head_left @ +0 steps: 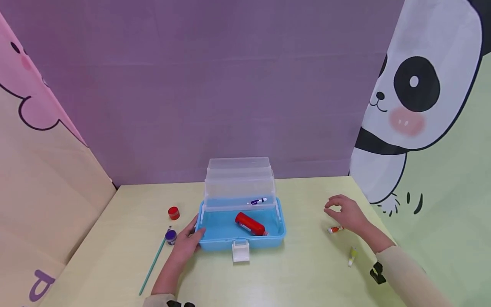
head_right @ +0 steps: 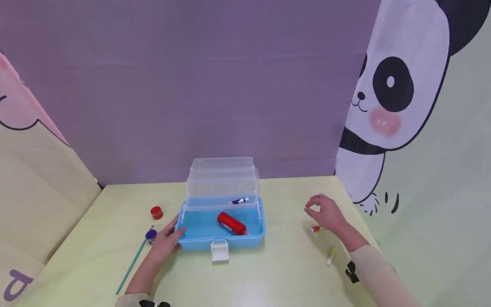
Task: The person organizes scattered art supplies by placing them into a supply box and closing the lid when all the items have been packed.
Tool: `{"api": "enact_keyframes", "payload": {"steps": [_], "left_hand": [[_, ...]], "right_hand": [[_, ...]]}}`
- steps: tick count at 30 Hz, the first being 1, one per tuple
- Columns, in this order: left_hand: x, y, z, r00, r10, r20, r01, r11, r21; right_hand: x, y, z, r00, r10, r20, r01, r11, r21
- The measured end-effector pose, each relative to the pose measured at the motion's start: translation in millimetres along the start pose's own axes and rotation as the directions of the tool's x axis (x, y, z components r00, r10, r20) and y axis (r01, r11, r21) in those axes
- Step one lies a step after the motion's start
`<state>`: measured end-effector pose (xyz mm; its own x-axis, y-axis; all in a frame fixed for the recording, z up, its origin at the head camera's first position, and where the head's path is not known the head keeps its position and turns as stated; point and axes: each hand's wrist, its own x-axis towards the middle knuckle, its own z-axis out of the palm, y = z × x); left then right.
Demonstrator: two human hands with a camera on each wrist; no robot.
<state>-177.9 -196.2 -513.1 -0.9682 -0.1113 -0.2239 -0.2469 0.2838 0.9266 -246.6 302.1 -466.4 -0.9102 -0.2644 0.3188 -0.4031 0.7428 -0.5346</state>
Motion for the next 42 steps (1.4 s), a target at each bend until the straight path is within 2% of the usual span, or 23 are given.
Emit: {"api": "enact_keyframes", "payload": {"steps": [3, 7, 11, 14, 25, 29, 34, 42], "left_hand": [[-1.6, -1.6, -1.9, 1.0, -0.008, -0.003, 0.008, 1.0, 0.002], [-1.3, -2.0, -2.2, 1.0, -0.007, 0.01, 0.007, 1.0, -0.001], [1.1, -0.9, -0.7, 1.0, 0.001, 0.003, -0.001, 1.0, -0.018], [0.8, -1.0, -0.4, 1.0, 0.0, -0.004, 0.0, 1.0, -0.016], [-0.9, 1.7, -1.7, 1.0, 0.005, 0.003, -0.005, 1.0, -0.024], [1.0, 1.2, -0.3, 1.0, -0.01, 0.006, 0.01, 1.0, -0.028], [2.7, 2.7, -0.7, 1.0, 0.004, 0.0, -0.004, 1.0, -0.022], [-3.5, 2.9, 1.6, 1.0, 0.006, -0.009, -0.006, 1.0, -0.024]], "right_hand": [[-6.9, 7.9, -2.5, 1.0, -0.002, 0.023, 0.002, 1.0, -0.019], [-15.9, 16.3, -8.3, 1.0, 0.0, 0.005, 0.001, 0.998, -0.057], [-21.4, 18.8, -14.9, 1.0, -0.013, -0.003, 0.013, 0.998, -0.062], [-25.0, 19.1, -19.8, 1.0, -0.012, 0.023, 0.014, 0.998, -0.062], [-29.8, 27.8, -40.9, 0.994, 0.076, 0.074, -0.069, 0.994, -0.089], [-31.9, 31.6, -41.9, 0.991, 0.091, 0.1, -0.082, 0.993, -0.087], [-30.7, 35.8, -40.9, 0.989, 0.086, 0.119, -0.076, 0.993, -0.087], [-31.8, 44.9, -37.3, 0.979, 0.083, 0.186, -0.063, 0.992, -0.111]]}}
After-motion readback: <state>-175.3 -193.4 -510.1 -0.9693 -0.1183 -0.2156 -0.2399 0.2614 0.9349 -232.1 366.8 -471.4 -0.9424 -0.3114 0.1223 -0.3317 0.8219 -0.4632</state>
